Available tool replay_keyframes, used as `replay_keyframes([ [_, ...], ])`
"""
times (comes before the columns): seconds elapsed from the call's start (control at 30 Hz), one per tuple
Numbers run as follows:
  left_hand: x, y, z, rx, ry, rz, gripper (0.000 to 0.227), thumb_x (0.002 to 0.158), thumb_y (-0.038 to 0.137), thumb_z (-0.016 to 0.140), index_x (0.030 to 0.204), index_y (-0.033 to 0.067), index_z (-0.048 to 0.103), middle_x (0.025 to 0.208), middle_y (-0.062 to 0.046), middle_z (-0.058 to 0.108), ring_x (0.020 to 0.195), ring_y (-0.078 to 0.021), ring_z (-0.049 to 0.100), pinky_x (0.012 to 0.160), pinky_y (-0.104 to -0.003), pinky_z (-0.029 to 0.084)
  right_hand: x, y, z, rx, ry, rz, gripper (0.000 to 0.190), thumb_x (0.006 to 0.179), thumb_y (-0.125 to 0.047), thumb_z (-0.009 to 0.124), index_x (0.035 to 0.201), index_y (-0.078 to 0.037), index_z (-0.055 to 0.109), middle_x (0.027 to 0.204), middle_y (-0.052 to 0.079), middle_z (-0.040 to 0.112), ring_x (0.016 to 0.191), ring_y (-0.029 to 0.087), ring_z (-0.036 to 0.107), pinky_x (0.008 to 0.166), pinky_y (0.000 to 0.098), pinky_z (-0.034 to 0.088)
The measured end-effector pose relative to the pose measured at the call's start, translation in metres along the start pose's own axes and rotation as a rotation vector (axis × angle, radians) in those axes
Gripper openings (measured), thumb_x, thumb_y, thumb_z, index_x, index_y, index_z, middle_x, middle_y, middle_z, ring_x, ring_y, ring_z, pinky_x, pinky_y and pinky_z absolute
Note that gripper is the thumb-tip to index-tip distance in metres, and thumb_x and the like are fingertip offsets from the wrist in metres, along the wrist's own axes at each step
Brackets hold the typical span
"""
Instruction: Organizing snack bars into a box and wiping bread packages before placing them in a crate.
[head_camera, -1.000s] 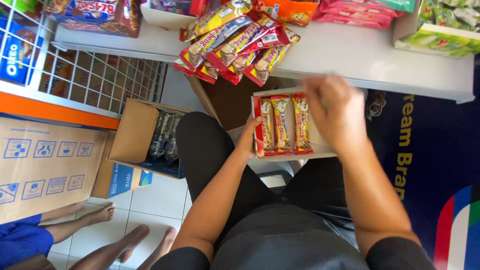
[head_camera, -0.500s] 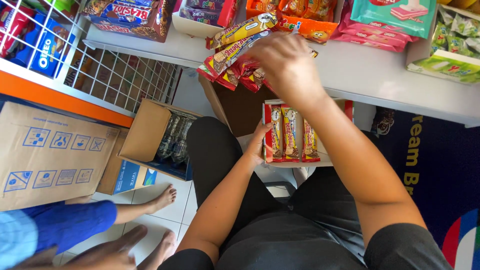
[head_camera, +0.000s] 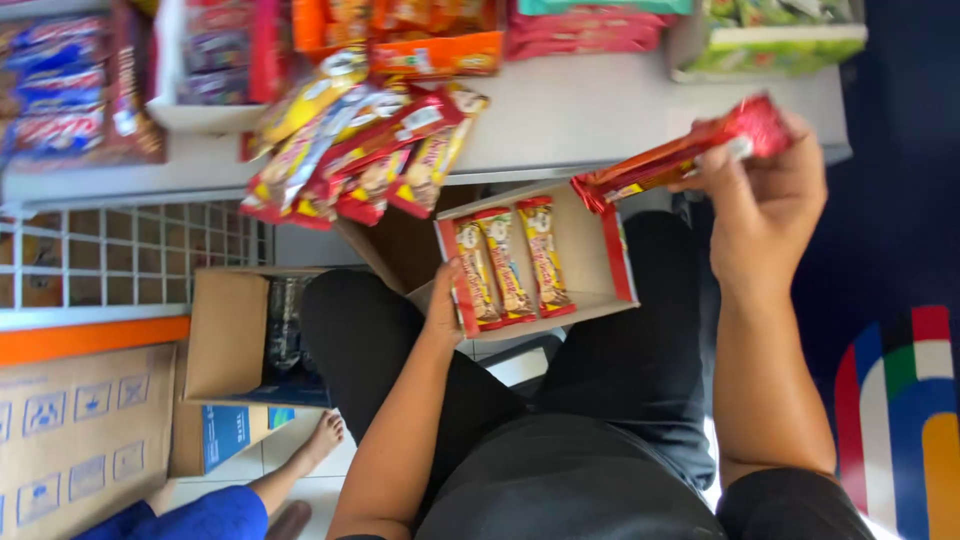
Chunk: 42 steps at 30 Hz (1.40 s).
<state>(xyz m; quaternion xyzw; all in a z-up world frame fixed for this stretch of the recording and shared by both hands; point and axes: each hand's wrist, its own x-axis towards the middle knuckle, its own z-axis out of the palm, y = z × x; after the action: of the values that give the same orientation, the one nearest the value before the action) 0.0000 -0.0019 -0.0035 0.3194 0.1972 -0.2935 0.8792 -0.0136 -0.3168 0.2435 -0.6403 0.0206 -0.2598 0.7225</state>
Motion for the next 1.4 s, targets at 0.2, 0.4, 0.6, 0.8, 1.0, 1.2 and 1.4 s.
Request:
replay_keyframes([
  [0.2, 0.011, -0.001, 0.007, 0.043, 0.017, -0.028, 0.072, 0.087, 0.051, 0.066, 0.140, 0.0038, 0.055, 0.131, -0.016, 0.066, 0.116, -0.0306, 0.066, 0.103, -0.048, 0.053, -0.059, 0.030, -0.015, -0.362, -0.226, -0.147, 0.025, 0.096, 0.006, 0.072, 0.109, -0.004, 0.054, 0.118, 0.015, 0.069, 0.113, 0.027, 0.071, 0.099, 0.0381, 0.059],
  [0.4, 0.011, 0.002, 0.023, 0.044, -0.012, -0.039, 0.074, 0.086, 0.051, 0.066, 0.142, 0.0057, 0.053, 0.134, -0.015, 0.064, 0.118, -0.0303, 0.065, 0.103, -0.050, 0.053, -0.083, 0.063, -0.002, -0.753, -0.465, -0.269, 0.034, 0.072, 0.006, 0.078, 0.099, -0.003, 0.060, 0.124, 0.019, 0.062, 0.128, 0.042, 0.059, 0.106, 0.0462, 0.052],
  [0.6, 0.024, -0.009, -0.001, 0.054, 0.065, -0.001, 0.068, 0.086, 0.046, 0.068, 0.139, 0.0082, 0.054, 0.132, -0.014, 0.065, 0.119, -0.0300, 0.065, 0.104, -0.050, 0.054, -0.080, 0.074, 0.001, -0.860, -0.544, -0.075, 0.028, 0.076, 0.004, 0.075, 0.102, -0.003, 0.065, 0.128, 0.019, 0.062, 0.128, 0.043, 0.056, 0.104, 0.0450, 0.050],
  [0.8, 0.022, -0.001, 0.007, 0.033, 0.154, 0.008, 0.066, 0.085, 0.046, 0.069, 0.137, 0.0079, 0.055, 0.129, -0.012, 0.066, 0.117, -0.0292, 0.066, 0.102, -0.050, 0.055, -0.070, 0.070, -0.003, -0.742, -0.389, -0.003, 0.018, 0.087, 0.003, 0.075, 0.103, -0.004, 0.071, 0.130, 0.016, 0.065, 0.116, 0.035, 0.068, 0.093, 0.0383, 0.058],
  [1.0, 0.024, -0.002, 0.009, 0.022, 0.101, 0.033, 0.067, 0.086, 0.046, 0.069, 0.137, 0.0055, 0.056, 0.128, -0.013, 0.067, 0.115, -0.0288, 0.066, 0.102, -0.046, 0.054, -0.059, 0.064, -0.011, -0.771, -0.415, 0.027, 0.016, 0.083, 0.004, 0.077, 0.097, -0.005, 0.074, 0.124, 0.016, 0.066, 0.110, 0.031, 0.068, 0.085, 0.0357, 0.058],
  [1.2, 0.025, -0.004, 0.003, -0.027, 0.057, 0.091, 0.068, 0.086, 0.045, 0.071, 0.137, 0.0040, 0.055, 0.129, -0.013, 0.066, 0.116, -0.0283, 0.065, 0.104, -0.045, 0.053, -0.071, 0.077, -0.020, -0.881, -0.447, -0.005, 0.017, 0.078, 0.003, 0.077, 0.092, -0.007, 0.076, 0.113, 0.012, 0.067, 0.106, 0.031, 0.065, 0.088, 0.0388, 0.056],
  [1.4, 0.021, -0.003, 0.005, -0.052, 0.024, 0.108, 0.070, 0.085, 0.045, 0.071, 0.139, 0.0046, 0.053, 0.131, -0.013, 0.065, 0.118, -0.0293, 0.064, 0.105, -0.047, 0.051, -0.075, 0.069, -0.009, -1.070, -0.418, 0.088, 0.020, 0.082, -0.003, 0.076, 0.101, -0.009, 0.080, 0.094, 0.009, 0.063, 0.093, 0.029, 0.062, 0.080, 0.0391, 0.053],
])
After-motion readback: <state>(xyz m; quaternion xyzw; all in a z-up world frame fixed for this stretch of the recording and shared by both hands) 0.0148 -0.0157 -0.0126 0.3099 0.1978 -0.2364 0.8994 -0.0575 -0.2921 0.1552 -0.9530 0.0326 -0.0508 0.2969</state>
